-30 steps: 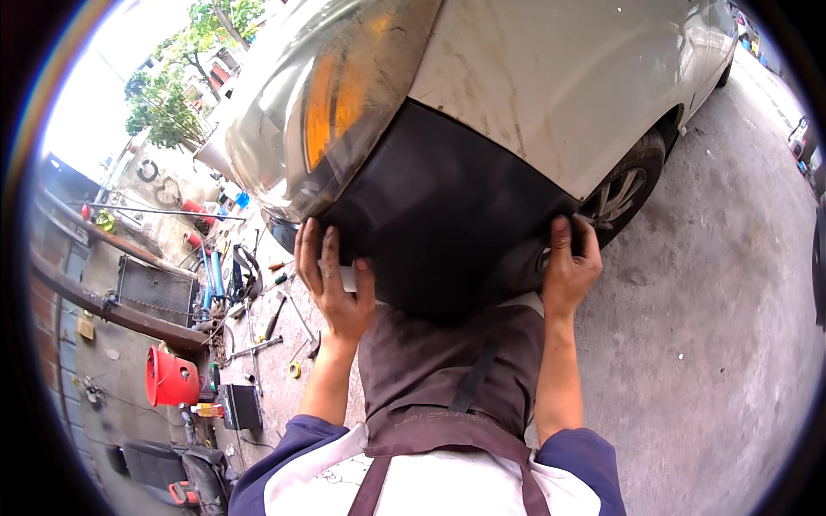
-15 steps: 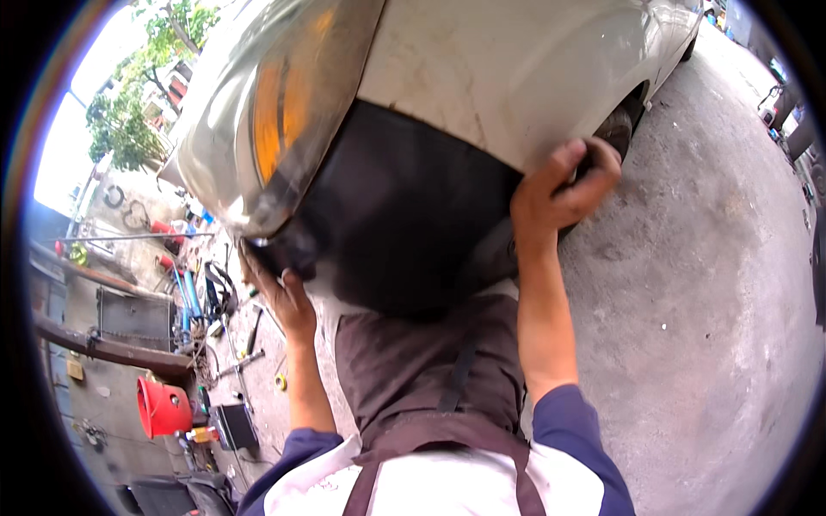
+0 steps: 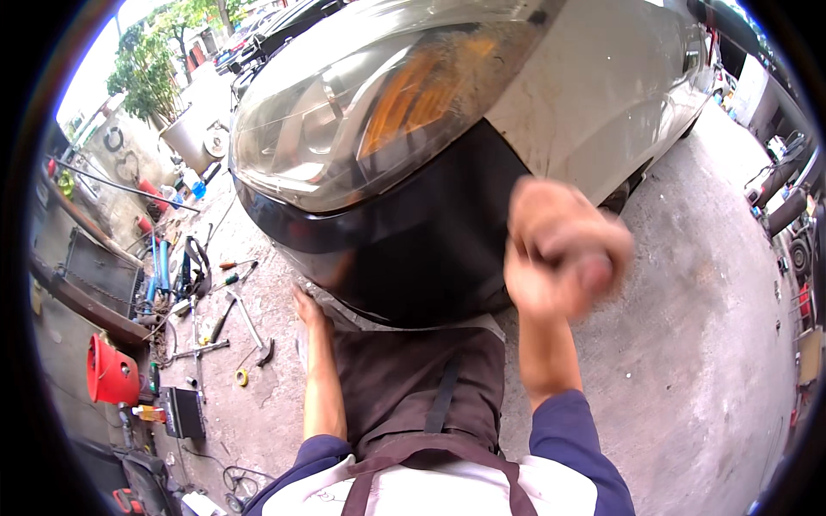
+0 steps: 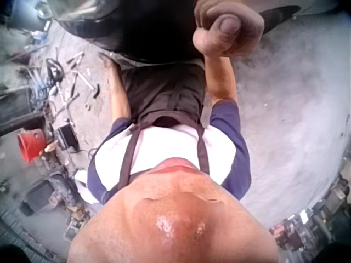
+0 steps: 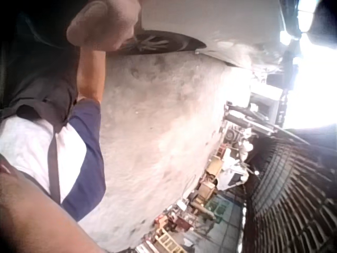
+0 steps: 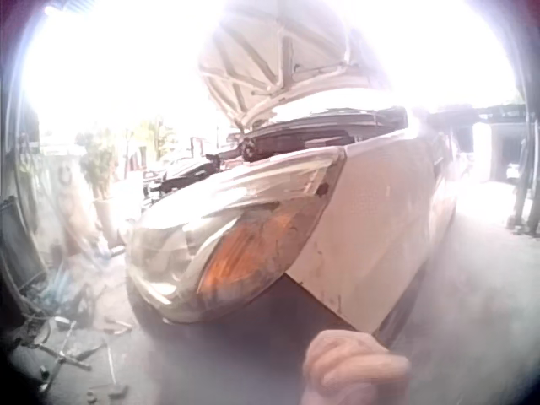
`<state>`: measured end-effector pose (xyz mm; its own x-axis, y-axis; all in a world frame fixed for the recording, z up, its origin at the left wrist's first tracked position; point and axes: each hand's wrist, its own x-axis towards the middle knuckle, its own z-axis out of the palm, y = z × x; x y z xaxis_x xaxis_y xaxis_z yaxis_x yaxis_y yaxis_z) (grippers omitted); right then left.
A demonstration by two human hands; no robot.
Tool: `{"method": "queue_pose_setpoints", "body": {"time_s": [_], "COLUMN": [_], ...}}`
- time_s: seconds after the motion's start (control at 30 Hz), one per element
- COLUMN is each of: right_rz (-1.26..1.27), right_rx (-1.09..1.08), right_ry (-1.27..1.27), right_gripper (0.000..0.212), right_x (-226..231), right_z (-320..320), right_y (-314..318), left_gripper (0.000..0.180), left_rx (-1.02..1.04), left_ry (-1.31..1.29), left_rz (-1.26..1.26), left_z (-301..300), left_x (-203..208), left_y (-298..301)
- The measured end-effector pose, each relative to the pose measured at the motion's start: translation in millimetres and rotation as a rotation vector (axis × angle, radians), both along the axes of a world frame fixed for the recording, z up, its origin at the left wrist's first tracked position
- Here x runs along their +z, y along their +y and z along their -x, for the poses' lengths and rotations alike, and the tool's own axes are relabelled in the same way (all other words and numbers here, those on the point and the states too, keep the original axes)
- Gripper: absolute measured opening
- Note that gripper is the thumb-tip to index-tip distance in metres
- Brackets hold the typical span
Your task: The person installs a black plastic bumper cover onto the front of a white car with the hood open. They align the bumper with the headlight and body, then repeatedly press and tap along the edges to secure the clips and ensure a flush fit.
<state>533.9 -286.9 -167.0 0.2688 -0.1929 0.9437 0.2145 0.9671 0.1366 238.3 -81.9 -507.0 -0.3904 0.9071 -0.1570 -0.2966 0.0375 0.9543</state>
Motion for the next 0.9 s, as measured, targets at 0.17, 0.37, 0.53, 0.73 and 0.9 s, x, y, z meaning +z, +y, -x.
{"method": "queue_pose_setpoints", "body": {"time_s": [0.17,0.37,0.53,0.73,0.9], "right_rz": [0.285,0.378,0.401,0.397,0.325], "right_rx": [0.027,0.072,-0.167,-0.271,-0.461], "right_ry": [0.183,0.316,0.323,0.330,0.293], "right_gripper": [0.025,0.031,0.031,0.029,0.030], "right_x": [-2.2,18.5,3.6,3.2,0.7], "right_z": [-22.7,-4.5,-3.7,-2.9,-1.6], "right_y": [42.6,42.7,47.2,46.7,54.4], "left_gripper": [0.070,0.050,0.059,0.057,0.055], "left_rx": [-0.169,-0.522,-0.450,-0.476,-0.525], "left_ry": [-0.561,-1.114,-1.193,-1.189,-1.174], "left_rz": [0.562,0.366,0.319,0.316,0.327], "left_z": [-21.6,-19.9,-106.0,-124.5,-132.8], "left_x": [-76.0,-207.3,-233.8,-229.1,-224.1], "left_y": [-13.0,29.4,2.7,10.5,22.2]}}
